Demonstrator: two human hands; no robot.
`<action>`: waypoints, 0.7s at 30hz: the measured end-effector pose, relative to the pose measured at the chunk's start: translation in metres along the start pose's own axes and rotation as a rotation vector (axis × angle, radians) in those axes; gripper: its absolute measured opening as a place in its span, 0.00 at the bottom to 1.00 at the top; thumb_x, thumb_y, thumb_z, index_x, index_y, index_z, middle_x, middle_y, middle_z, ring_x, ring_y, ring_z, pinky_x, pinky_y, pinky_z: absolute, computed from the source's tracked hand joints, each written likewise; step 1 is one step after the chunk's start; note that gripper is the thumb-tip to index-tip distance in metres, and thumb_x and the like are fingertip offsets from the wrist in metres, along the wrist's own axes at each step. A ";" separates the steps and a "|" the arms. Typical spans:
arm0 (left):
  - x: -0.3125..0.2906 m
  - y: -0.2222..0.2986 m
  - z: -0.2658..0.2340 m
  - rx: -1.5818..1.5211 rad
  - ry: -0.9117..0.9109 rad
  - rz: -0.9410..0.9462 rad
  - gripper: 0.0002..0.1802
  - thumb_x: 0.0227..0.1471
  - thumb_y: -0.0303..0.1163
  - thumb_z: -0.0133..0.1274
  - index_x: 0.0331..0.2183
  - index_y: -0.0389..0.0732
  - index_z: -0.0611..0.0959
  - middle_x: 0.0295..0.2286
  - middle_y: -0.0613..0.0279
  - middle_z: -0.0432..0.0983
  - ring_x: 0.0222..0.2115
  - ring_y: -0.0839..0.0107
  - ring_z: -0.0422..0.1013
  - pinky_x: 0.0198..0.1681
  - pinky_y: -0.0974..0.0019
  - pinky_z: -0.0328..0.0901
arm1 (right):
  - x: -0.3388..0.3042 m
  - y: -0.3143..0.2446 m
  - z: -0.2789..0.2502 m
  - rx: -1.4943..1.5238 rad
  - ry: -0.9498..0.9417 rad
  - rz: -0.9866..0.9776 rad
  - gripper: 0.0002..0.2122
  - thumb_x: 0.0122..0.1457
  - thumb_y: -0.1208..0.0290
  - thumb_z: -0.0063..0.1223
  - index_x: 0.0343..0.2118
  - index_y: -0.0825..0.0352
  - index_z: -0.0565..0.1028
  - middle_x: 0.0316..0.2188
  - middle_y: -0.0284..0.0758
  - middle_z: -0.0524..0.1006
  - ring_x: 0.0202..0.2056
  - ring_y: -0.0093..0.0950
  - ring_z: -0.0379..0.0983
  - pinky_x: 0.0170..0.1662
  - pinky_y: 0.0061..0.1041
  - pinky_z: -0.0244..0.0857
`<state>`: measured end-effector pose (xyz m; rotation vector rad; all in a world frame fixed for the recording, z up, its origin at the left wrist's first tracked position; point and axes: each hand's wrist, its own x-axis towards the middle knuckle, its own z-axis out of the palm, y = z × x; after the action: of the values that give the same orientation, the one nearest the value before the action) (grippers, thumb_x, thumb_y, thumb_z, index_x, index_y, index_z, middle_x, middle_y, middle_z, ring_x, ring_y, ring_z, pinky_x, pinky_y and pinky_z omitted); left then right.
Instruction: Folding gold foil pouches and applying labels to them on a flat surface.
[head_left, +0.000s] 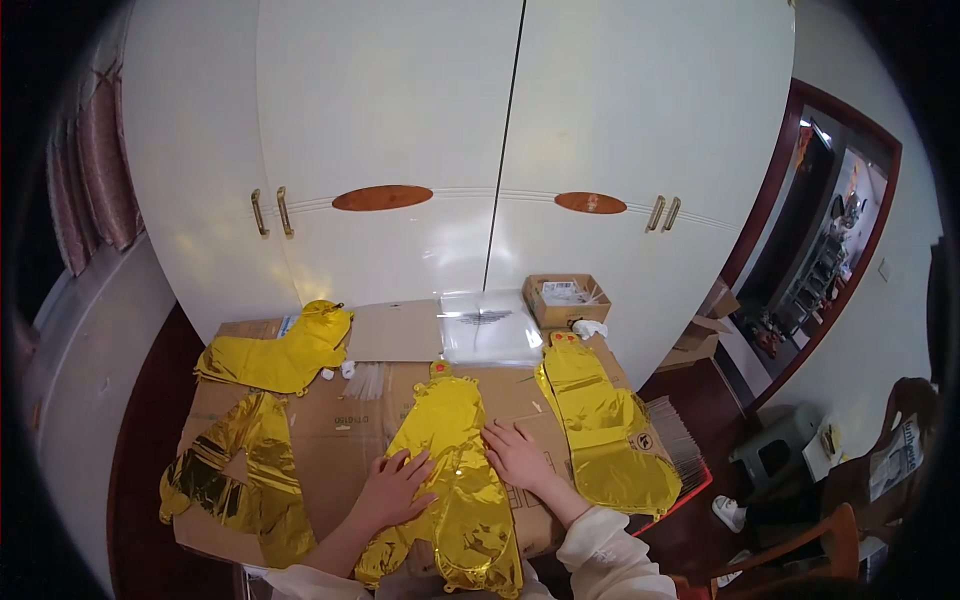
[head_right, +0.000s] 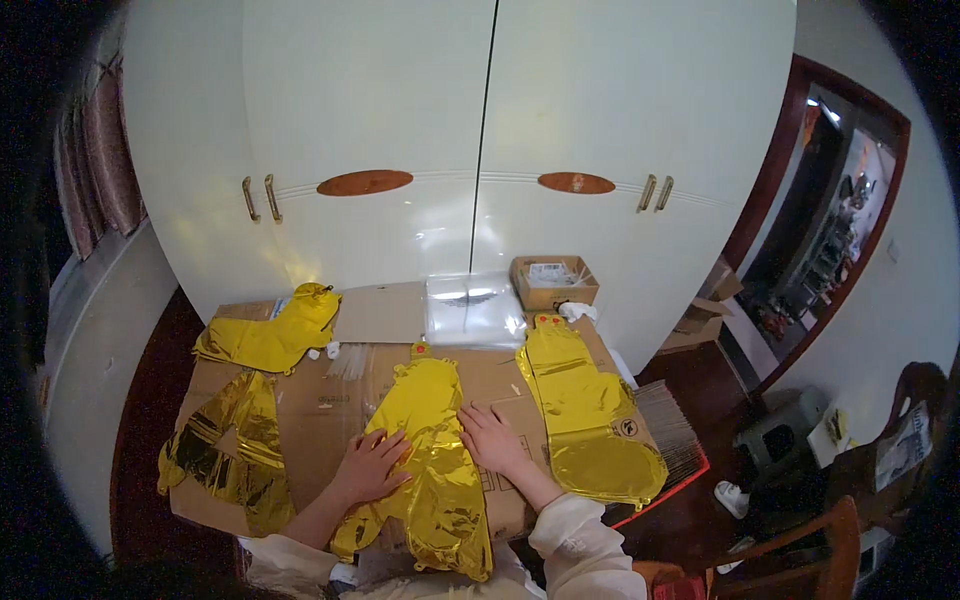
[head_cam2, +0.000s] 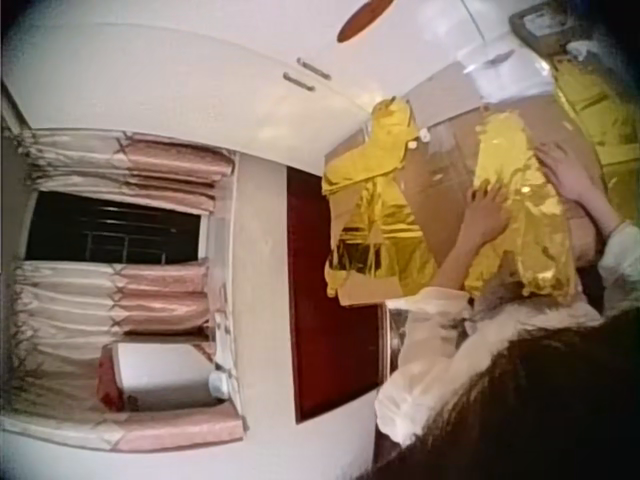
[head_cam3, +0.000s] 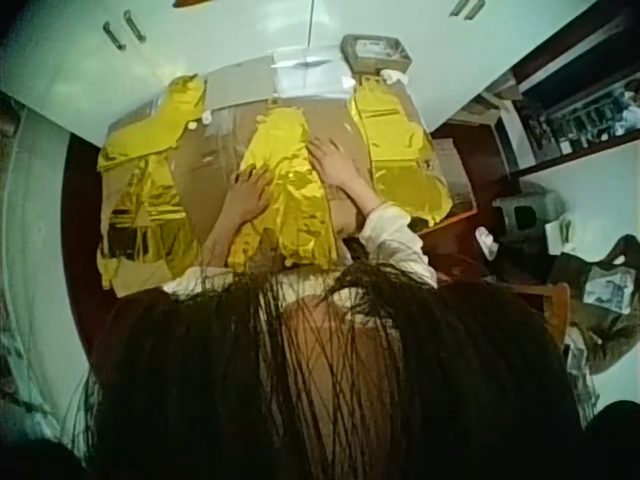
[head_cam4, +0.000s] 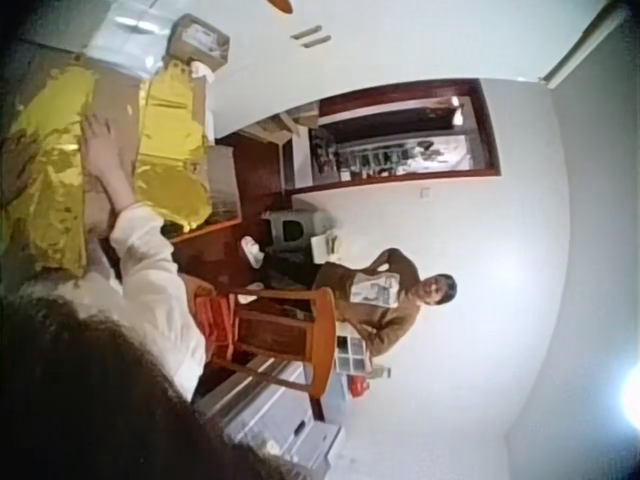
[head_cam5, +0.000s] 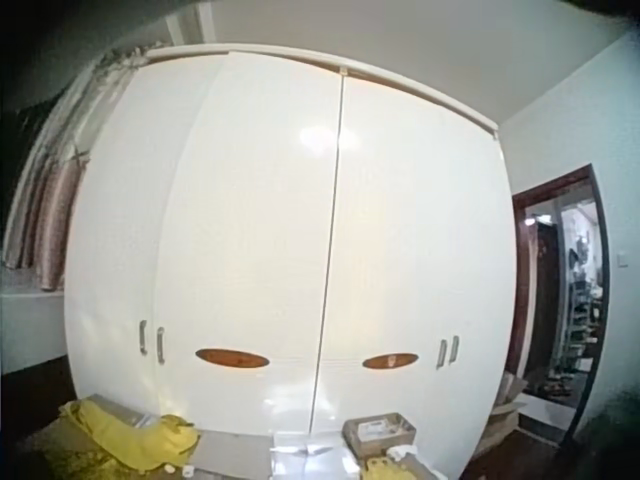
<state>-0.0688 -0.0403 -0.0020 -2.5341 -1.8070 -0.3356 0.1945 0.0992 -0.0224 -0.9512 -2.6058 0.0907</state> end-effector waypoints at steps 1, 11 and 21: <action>0.000 0.000 0.000 -0.001 -0.001 -0.002 0.34 0.58 0.57 0.45 0.58 0.46 0.69 0.60 0.62 0.61 0.60 0.60 0.56 0.59 0.49 0.50 | -0.001 0.000 0.001 0.010 0.004 0.002 0.21 0.64 0.62 0.44 0.57 0.67 0.68 0.57 0.38 0.69 0.61 0.36 0.60 0.63 0.42 0.51; 0.080 0.015 0.002 -0.178 -0.003 0.197 0.30 0.58 0.49 0.47 0.57 0.43 0.70 0.55 0.54 0.68 0.58 0.58 0.61 0.56 0.45 0.55 | -0.001 -0.001 0.002 -0.011 0.026 -0.004 0.21 0.62 0.62 0.46 0.56 0.65 0.68 0.57 0.38 0.69 0.61 0.36 0.61 0.63 0.42 0.51; 0.144 0.003 0.047 -0.075 0.143 0.161 0.23 0.56 0.38 0.47 0.54 0.45 0.74 0.54 0.65 0.70 0.54 0.67 0.65 0.52 0.54 0.58 | -0.002 0.000 0.003 -0.012 0.016 -0.011 0.22 0.63 0.62 0.44 0.57 0.65 0.67 0.58 0.38 0.67 0.61 0.36 0.60 0.63 0.43 0.50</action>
<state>-0.0132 0.0991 -0.0212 -2.6068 -1.5589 -0.5731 0.1946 0.0979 -0.0260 -0.9373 -2.5995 0.0644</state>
